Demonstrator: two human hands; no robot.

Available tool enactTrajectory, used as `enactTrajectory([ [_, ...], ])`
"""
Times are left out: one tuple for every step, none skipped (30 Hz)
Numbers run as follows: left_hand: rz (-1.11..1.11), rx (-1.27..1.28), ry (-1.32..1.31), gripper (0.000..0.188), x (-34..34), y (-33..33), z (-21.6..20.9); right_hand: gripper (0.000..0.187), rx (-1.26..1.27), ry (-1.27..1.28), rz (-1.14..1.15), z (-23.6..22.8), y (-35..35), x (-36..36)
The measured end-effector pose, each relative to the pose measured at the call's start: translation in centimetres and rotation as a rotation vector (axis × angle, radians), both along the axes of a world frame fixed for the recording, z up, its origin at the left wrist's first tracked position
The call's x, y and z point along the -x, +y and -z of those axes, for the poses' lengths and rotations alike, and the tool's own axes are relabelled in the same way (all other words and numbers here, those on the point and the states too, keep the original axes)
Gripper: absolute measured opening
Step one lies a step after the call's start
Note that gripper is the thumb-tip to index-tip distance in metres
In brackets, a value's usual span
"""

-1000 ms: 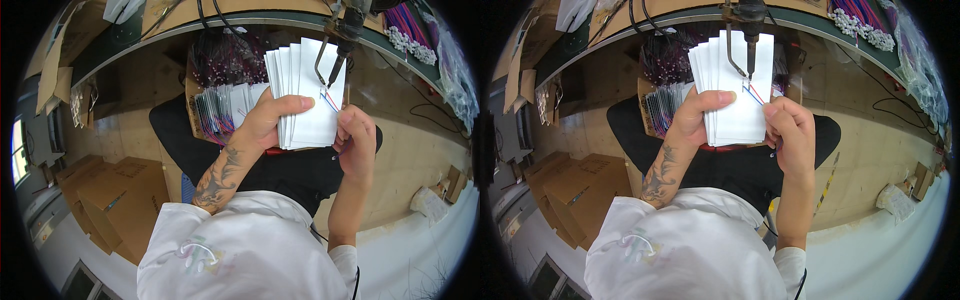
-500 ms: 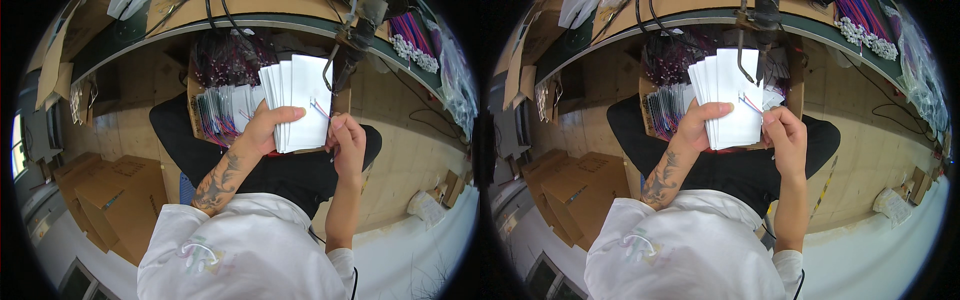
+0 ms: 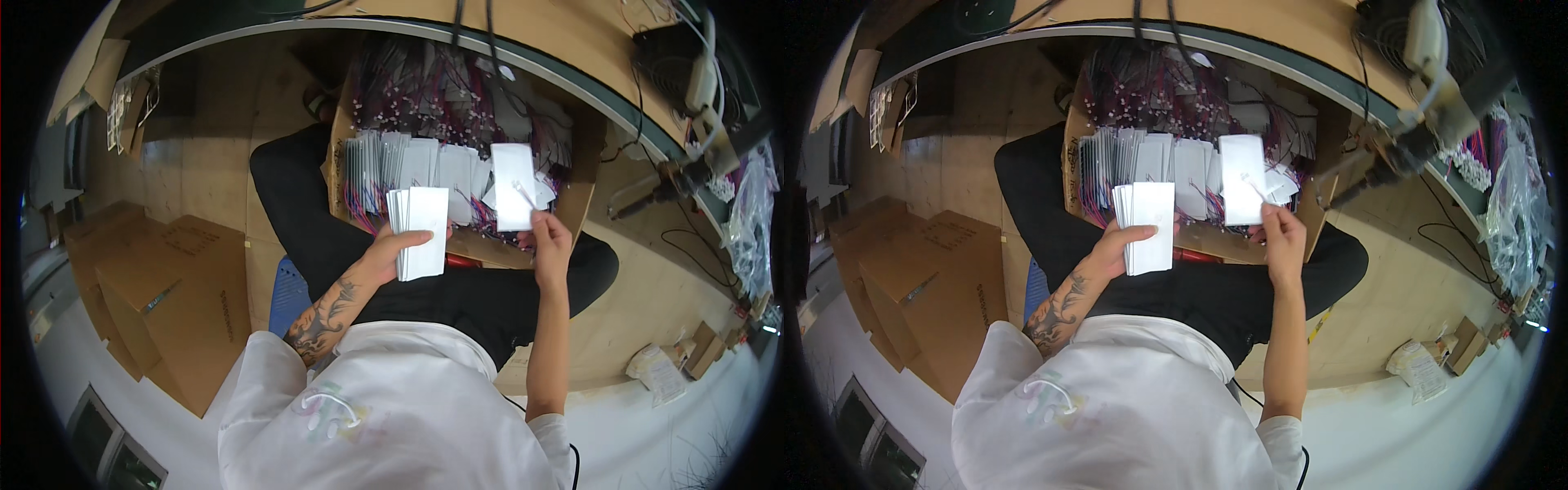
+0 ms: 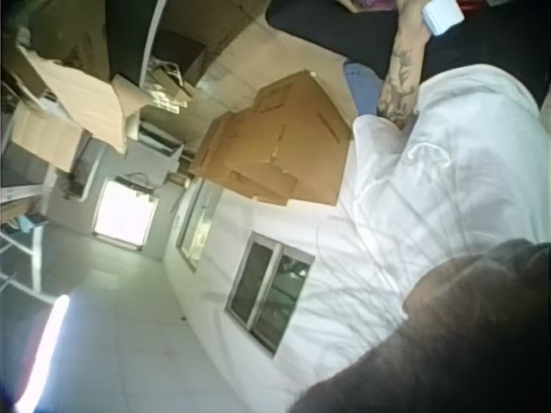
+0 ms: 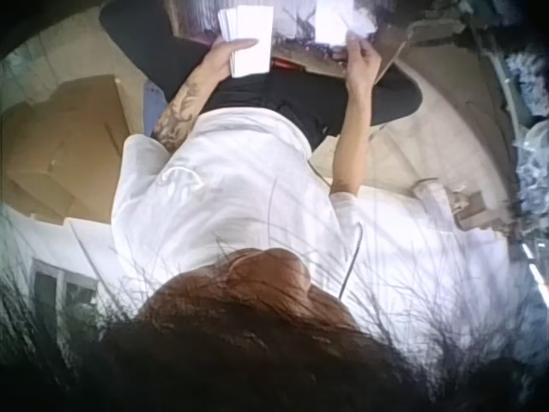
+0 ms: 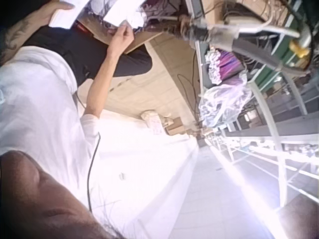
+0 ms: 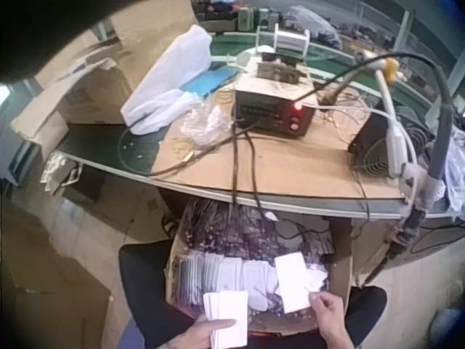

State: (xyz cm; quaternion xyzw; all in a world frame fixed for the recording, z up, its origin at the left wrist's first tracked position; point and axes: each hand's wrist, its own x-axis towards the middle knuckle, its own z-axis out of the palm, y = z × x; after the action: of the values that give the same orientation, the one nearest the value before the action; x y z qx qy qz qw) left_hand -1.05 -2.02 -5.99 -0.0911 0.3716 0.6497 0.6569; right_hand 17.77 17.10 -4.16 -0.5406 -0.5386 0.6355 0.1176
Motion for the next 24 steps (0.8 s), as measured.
enactTrajectory([
  [-0.001,-0.007,-0.033,0.047,0.4,-0.4,-0.1,0.027,-0.047,-0.008,0.009,0.8,1.2,0.6],
  [-0.005,-0.011,-0.063,0.046,0.7,-0.7,-0.1,0.028,-0.091,-0.013,0.016,1.5,2.4,1.6],
  [-0.005,-0.013,-0.073,0.047,0.8,-0.8,0.1,0.029,-0.126,-0.022,-0.013,1.9,3.9,2.7],
  [-0.009,-0.019,-0.078,0.047,0.9,-0.7,0.3,0.03,-0.128,-0.031,0.004,2.4,5.0,4.0],
  [0.004,-0.045,-0.062,0.047,1.1,-0.4,0.3,0.029,-0.151,-0.042,-0.017,3.4,6.3,5.4],
  [0.024,-0.076,-0.049,0.048,1.2,-0.2,0.2,0.028,-0.172,-0.152,-0.075,4.9,8.1,6.1],
  [0.025,-0.082,-0.058,0.048,1.2,-0.2,0.4,0.024,-0.254,-0.141,-0.079,5.9,8.7,7.2],
  [0.017,-0.079,-0.04,0.049,1.2,-0.2,0.6,0.024,-0.254,-0.089,-0.05,6.4,8.9,8.3],
  [0.016,-0.083,-0.023,0.049,1.2,0.1,0.7,0.025,-0.458,-0.178,-0.157,7.4,9.8,8.4],
  [0.026,-0.098,-0.034,0.049,1.2,0.3,0.6,0.026,-0.662,-0.27,-0.264,8.0,10.4,8.1],
  [0.007,-0.073,-0.063,0.05,1.3,0.0,0.4,0.026,-0.664,-0.273,-0.265,7.9,10.3,8.2],
  [-0.009,-0.051,-0.091,0.052,1.4,-0.2,0.2,0.025,-0.731,-0.236,-0.255,7.4,9.7,8.2],
  [0.007,-0.065,-0.107,0.054,1.3,-0.4,0.5,0.024,-0.8,-0.2,-0.242,6.6,9.4,7.9],
  [0.025,-0.084,-0.109,0.054,1.3,-0.3,0.4,0.024,-0.818,-0.21,-0.225,6.1,9.4,6.9],
  [0.005,-0.114,-0.151,0.056,1.2,-0.3,0.4,0.024,-0.695,-0.289,-0.214,5.8,9.1,5.4],
  [-0.011,-0.144,-0.194,0.059,1.3,-0.2,0.4,0.025,-0.571,-0.362,-0.195,5.5,9.1,3.8],
  [-0.028,-0.155,-0.213,0.064,1.4,-0.4,0.3,0.027,-0.501,-0.265,-0.183,4.6,8.7,3.1],
  [-0.027,-0.145,-0.193,0.067,1.3,-0.4,0.5,0.03,-0.434,-0.17,-0.158,3.7,8.6,2.2],
  [-0.015,-0.143,-0.156,0.068,1.4,-0.4,0.6,0.028,-0.408,-0.05,-0.127,3.5,8.8,0.8],
  [-0.006,-0.15,-0.121,0.068,1.3,-0.2,0.5,0.028,-0.477,-0.09,-0.112,3.4,9.4,-1.3],
  [0.004,-0.108,-0.07,0.071,1.3,-0.2,0.2,0.027,-0.429,-0.022,-0.035,0.7,9.5,-1.3],
  [0.013,-0.065,-0.015,0.073,1.1,0.0,-0.2,0.025,-0.38,0.05,0.041,-2.2,9.6,-1.2],
  [0.022,-0.059,0.0,0.072,1.0,0.5,-0.7,0.024,-0.448,0.103,0.124,-4.2,10.4,-2.3],
  [0.052,-0.071,0.009,0.072,0.8,0.9,-0.6,0.025,-0.522,0.128,0.183,-6.2,11.2,-3.1],
])
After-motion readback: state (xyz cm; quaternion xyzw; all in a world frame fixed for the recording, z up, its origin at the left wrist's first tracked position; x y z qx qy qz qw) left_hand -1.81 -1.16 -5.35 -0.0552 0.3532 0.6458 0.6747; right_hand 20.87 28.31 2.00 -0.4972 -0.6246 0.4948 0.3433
